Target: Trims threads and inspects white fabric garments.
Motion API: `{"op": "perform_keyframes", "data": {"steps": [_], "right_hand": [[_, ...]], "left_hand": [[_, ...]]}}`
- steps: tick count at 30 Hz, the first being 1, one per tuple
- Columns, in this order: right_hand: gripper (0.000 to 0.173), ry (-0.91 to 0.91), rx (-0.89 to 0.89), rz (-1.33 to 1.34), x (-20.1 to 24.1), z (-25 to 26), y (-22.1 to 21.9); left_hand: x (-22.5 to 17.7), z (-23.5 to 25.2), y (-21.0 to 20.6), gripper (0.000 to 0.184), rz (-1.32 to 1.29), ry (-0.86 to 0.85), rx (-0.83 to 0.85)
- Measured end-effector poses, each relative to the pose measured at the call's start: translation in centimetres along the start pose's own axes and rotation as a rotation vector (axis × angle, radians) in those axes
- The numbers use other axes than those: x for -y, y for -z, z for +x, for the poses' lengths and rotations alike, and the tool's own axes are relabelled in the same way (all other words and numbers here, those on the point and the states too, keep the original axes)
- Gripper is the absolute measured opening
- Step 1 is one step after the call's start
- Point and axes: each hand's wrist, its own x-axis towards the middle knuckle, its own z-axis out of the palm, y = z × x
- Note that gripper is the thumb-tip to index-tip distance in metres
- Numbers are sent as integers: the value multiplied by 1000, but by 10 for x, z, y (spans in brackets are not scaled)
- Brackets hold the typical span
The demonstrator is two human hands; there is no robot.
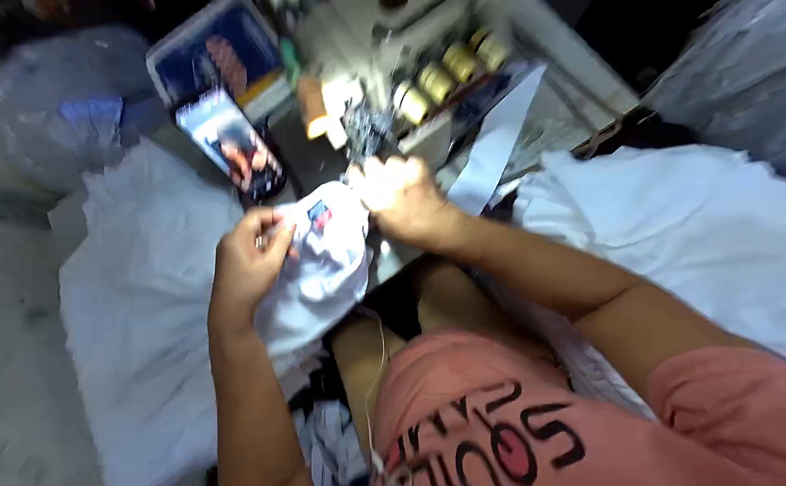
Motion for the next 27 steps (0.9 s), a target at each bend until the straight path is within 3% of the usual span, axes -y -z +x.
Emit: {"op": "perform_keyframes", "data": {"steps": [2, 6, 10, 15, 20, 27], "right_hand": [[39, -40, 27, 35, -1, 3, 3], [38, -75, 263, 180, -5, 10, 25], [33, -124, 187, 429, -19, 3, 30], [54, -260, 59, 980, -15, -11, 33], [25, -285, -33, 1474, 8, -34, 41], [23, -690, 446, 1951, 26, -65, 36]], "left_hand": [[-7, 5, -6, 26, -6, -26, -16], [-17, 1, -14, 23, -147, 3, -27], [-22, -5, -17, 9, -301, 8, -18], [-33, -17, -33, 10, -500, 7, -30], [-46, -20, -59, 8, -601, 83, -127], [-34, -29, -78, 21, -874, 140, -137]]}}
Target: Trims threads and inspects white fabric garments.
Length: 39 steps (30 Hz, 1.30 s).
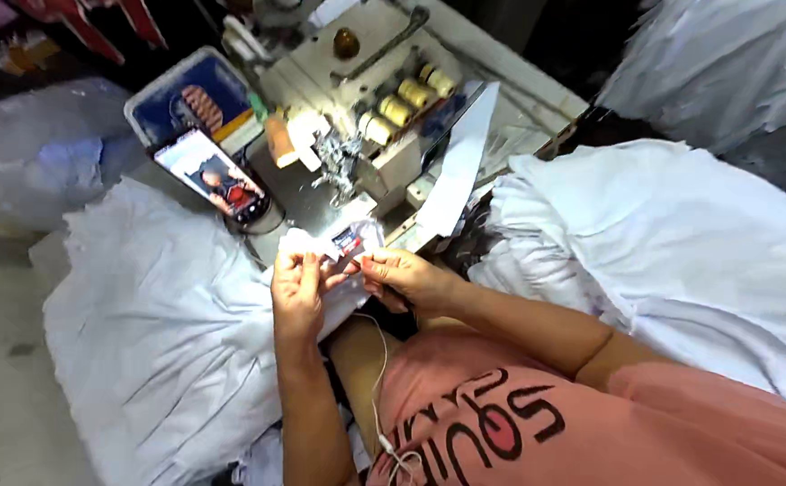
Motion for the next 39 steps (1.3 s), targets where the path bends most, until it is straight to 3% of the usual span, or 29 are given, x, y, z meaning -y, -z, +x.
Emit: {"op": "perform_keyframes", "data": {"steps": [5, 16, 27, 29, 32, 34, 36, 39], "right_hand": [[31, -151, 24, 140, -5, 3, 0], [35, -188, 79, 240, -7, 11, -3], [33, -182, 8, 243, 2, 17, -9], [30, -83, -26, 141, 9, 14, -12], [22, 458, -120, -300, 8, 5, -3], [52, 754, -236, -651, 5, 14, 13], [62, 747, -279, -839, 6, 25, 25], [29, 520, -138, -850, 9, 35, 32]], "left_hand": [[3, 0, 4, 21, -63, -12, 51], [8, 3, 10, 23, -60, -81, 131], [10, 4, 9, 26, 5, -110, 159], [4, 4, 8, 19, 52, -131, 141], [-8, 2, 14, 17, 202, -195, 154], [-14, 0, 20, 23, 345, -254, 152], [-22, 0, 24, 11, 481, -308, 122], [-38, -3, 32, 11, 617, -372, 145]]}}
